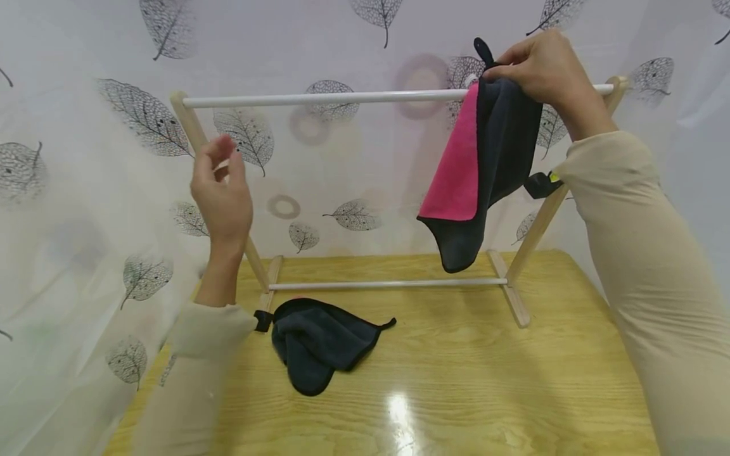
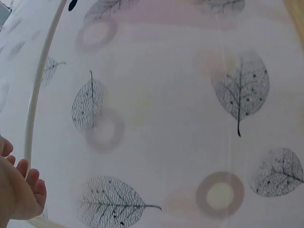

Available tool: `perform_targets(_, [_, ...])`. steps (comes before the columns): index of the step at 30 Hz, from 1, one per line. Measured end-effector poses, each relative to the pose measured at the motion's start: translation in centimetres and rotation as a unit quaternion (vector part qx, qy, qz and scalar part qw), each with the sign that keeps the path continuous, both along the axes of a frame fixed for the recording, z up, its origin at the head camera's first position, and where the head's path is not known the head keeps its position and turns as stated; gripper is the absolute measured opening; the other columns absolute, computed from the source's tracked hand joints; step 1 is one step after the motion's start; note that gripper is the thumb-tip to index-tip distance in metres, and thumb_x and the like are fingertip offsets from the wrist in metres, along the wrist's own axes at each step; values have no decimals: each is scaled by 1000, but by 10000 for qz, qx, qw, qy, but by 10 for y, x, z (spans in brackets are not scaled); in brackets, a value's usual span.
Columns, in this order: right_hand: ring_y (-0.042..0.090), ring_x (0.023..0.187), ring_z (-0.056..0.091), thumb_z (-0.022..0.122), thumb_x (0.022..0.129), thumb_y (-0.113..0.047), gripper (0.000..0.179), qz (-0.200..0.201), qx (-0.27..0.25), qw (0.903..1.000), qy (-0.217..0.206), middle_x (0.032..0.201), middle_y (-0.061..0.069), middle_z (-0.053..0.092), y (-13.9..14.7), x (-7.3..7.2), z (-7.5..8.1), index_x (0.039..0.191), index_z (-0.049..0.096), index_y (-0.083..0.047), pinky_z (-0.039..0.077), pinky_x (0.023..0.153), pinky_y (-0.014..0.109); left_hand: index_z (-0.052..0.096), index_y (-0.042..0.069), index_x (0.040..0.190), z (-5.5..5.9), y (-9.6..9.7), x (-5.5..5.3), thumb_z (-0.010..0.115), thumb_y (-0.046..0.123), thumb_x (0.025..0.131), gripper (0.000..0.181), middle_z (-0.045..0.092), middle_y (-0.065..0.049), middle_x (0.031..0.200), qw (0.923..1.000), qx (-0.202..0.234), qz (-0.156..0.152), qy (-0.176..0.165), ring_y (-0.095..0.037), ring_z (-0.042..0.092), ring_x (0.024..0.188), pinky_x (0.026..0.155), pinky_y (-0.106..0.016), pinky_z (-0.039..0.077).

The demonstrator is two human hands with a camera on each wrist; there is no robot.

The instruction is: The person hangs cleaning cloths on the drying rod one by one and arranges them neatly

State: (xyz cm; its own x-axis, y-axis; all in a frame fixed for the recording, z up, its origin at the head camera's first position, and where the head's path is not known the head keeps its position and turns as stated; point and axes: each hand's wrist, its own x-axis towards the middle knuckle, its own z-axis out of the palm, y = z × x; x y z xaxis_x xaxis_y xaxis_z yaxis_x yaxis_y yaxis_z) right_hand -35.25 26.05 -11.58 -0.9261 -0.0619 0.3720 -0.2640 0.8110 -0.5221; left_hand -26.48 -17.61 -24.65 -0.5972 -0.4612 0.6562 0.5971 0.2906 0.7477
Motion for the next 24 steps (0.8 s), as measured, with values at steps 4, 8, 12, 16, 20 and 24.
perform_targets(4, [14, 81, 50, 65, 102, -36, 49, 6, 34, 10000, 17, 99, 3, 57, 1, 0, 0, 134, 67, 1, 45, 64, 9, 64, -3, 128, -13, 28, 3, 59, 4, 103, 27, 67, -14, 123, 9966, -656, -474, 132, -21, 61, 114, 98, -29, 49])
perform_targets(8, [14, 78, 51, 65, 102, -36, 49, 27, 61, 10000, 32, 99, 4, 57, 1, 0, 0, 134, 67, 1, 45, 64, 8, 64, -6, 129, -26, 58, 9, 60, 3, 103, 29, 67, -17, 123, 9882, -1220, -856, 355, -22, 62, 114, 97, -33, 51])
perform_targets(12, [13, 77, 52, 65, 102, -36, 49, 21, 46, 10000, 9, 97, 3, 57, 0, 0, 1, 133, 67, 1, 45, 63, 9, 64, -7, 130, -38, 84, 13, 61, 2, 102, 29, 67, -19, 123, 9784, -1544, -1290, 479, -24, 62, 115, 97, -38, 50])
perform_targets(16, [13, 76, 51, 65, 102, -37, 49, -1, 49, 10000, -16, 96, 4, 57, 0, 0, 2, 133, 68, 1, 45, 62, 10, 63, -6, 132, -49, 108, 15, 62, 3, 102, 31, 66, -19, 124, 9680, -1856, -1606, 524, -25, 61, 116, 96, -42, 50])
perform_targets(20, [13, 75, 52, 65, 102, -37, 49, -8, 60, 10000, -4, 97, 4, 57, 0, 0, 1, 133, 68, 1, 45, 63, 10, 63, -6, 131, -60, 129, 16, 63, 3, 102, 31, 66, -19, 124, 9613, -2020, -1797, 527, -26, 61, 115, 96, -38, 50])
perform_targets(24, [13, 76, 52, 64, 103, -37, 48, 0, 87, 9999, 52, 99, 5, 57, 1, -1, 0, 133, 68, 1, 44, 64, 9, 64, -5, 130, -67, 148, 17, 64, 4, 101, 30, 66, -17, 124, 9574, -2070, -1963, 455, -26, 61, 113, 95, -35, 49])
